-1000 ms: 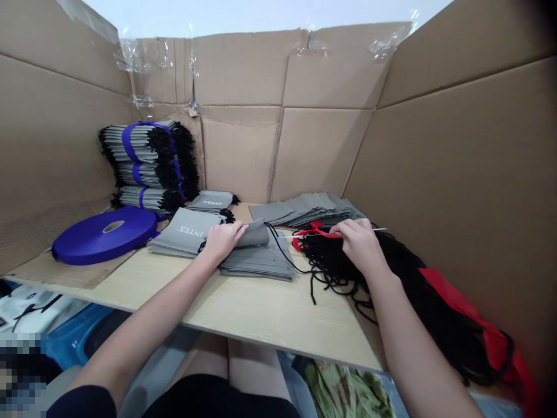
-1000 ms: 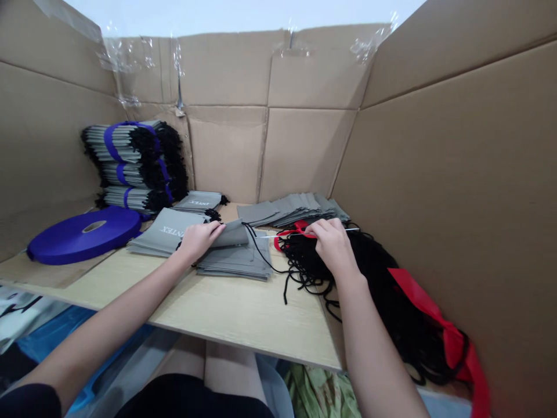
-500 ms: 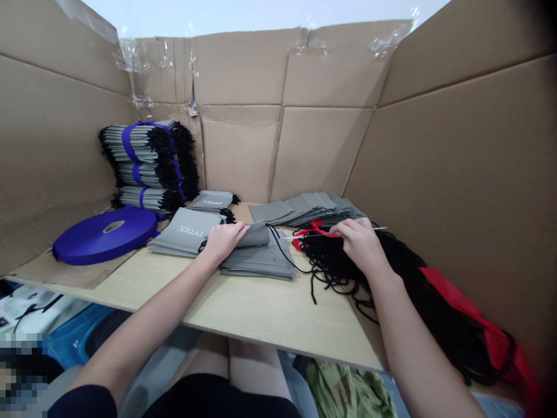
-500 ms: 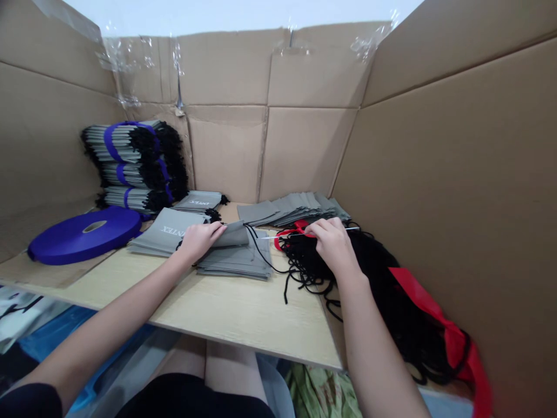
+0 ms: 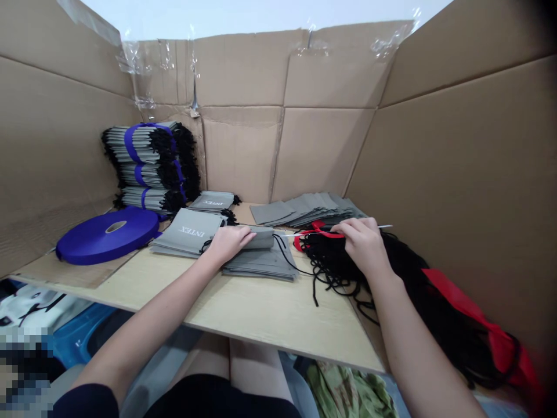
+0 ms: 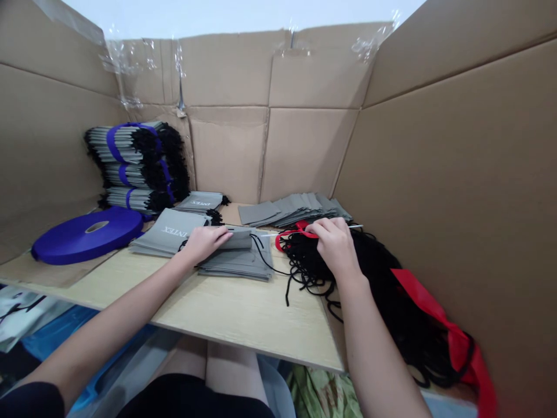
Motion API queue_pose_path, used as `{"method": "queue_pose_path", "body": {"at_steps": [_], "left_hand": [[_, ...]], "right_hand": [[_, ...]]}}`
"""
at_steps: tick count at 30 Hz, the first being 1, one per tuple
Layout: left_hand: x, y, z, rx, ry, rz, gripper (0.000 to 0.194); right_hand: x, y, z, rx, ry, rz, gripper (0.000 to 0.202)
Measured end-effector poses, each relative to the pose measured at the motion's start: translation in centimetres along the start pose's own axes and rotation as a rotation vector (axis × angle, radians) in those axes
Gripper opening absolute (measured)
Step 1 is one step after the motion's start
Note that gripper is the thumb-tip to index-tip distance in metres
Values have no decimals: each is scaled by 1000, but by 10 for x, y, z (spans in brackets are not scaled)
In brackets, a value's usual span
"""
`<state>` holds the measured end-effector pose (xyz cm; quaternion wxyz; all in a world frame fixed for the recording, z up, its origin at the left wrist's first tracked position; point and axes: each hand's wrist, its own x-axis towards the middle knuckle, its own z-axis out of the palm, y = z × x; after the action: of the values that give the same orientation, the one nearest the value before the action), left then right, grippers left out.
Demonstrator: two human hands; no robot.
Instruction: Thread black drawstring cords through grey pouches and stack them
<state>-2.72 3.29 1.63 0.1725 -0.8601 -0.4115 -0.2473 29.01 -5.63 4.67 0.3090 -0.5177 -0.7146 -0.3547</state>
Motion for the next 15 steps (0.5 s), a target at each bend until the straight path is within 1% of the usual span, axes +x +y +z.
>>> {"method": "queue_pose_path", "body": {"at_steps": [3,5,8,10,12,15], "left_hand": [[0,1,1,-41,4,72,40],[1,0,5,-86,-4,115,35],[1,-1,11,-170,7,184,28],[0,-1,14,-222,24,223,29],[-1,2,13,-258,33,242,32],[-2,11,9,-238,32,217,28]], "right_hand": [[0,-2,0,7,31,13,31],[1,-4,1,15,32,17,31],[2,-7,2,26,24,-4,31],[2,-9,2,34,37,-29,29],[3,-11,3,40,61,-51,27],[4,-12,3,37,84,-71,27]]}}
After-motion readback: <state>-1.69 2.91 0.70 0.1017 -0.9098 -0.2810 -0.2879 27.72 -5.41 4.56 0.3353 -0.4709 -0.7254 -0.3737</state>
